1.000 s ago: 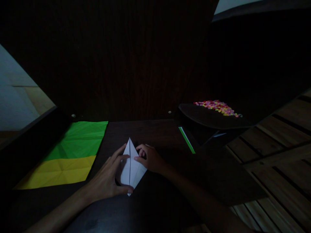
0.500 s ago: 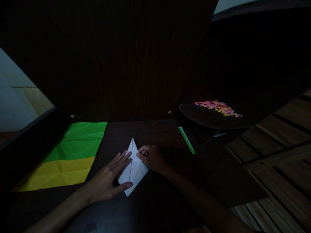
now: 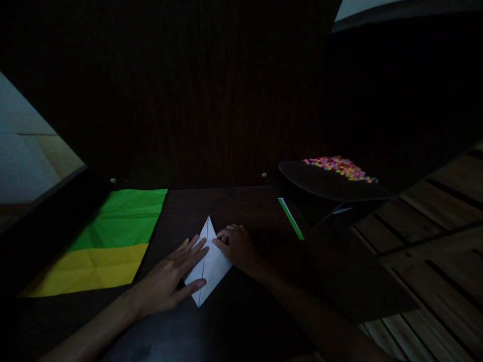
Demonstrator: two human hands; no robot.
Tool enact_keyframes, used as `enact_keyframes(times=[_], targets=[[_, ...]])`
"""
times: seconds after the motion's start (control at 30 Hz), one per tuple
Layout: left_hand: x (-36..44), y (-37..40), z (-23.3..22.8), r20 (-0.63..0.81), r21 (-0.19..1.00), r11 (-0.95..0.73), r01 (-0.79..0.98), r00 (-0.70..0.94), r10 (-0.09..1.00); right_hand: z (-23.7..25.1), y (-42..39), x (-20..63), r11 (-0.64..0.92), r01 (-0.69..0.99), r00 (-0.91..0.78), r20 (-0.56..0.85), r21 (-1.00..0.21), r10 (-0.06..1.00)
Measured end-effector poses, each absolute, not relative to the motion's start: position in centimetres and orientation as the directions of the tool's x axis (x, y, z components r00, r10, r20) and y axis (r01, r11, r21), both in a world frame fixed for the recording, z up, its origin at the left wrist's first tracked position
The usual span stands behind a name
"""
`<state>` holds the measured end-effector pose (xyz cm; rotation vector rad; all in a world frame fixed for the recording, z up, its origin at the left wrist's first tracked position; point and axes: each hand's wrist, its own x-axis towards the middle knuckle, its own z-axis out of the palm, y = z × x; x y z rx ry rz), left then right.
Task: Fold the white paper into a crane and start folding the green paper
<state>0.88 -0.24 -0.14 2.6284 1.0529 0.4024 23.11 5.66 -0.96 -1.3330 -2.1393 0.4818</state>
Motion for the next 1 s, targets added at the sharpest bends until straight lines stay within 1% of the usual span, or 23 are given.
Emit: enact_keyframes(times=[0.13,0.27,0.4,0.57,0.77,1.0], targets=[[0.9,-0.3,0.0,0.144,0.309,-0.719,0.622,0.717,0.682,-0.8,5.6,23.1,0.438,0.690,-0.346,0.268,-0.576,0.899],[0.8,-0.4,-0.2,0.132,0.293,-0.727,0.621,0.727,0.674,-0.5,5.5,23.0,0.422,0.690,-0.332,0.261,-0.588,0.907],[0.7,-0.4,-0.1,0.137,0.296,-0.736,0.609,0.736,0.663,-0.3,5.5,23.1,0.428,0.686,-0.340,0.262,-0.588,0.903],[0.7,-0.3,0.1,0.137,0.311,-0.751,0.582,0.755,0.641,-0.4,5.6,23.1,0.407,0.674,-0.321,0.253,-0.616,0.913],[0.7,-0.2,0.5,0.125,0.337,-0.762,0.552,0.776,0.618,-0.5,5.9,23.4,0.399,0.689,-0.311,0.251,-0.604,0.917],[0.6,-0.3,0.7,0.116,0.340,-0.774,0.535,0.792,0.599,-0.9,6.0,23.6,0.437,0.689,-0.323,0.295,-0.578,0.899]])
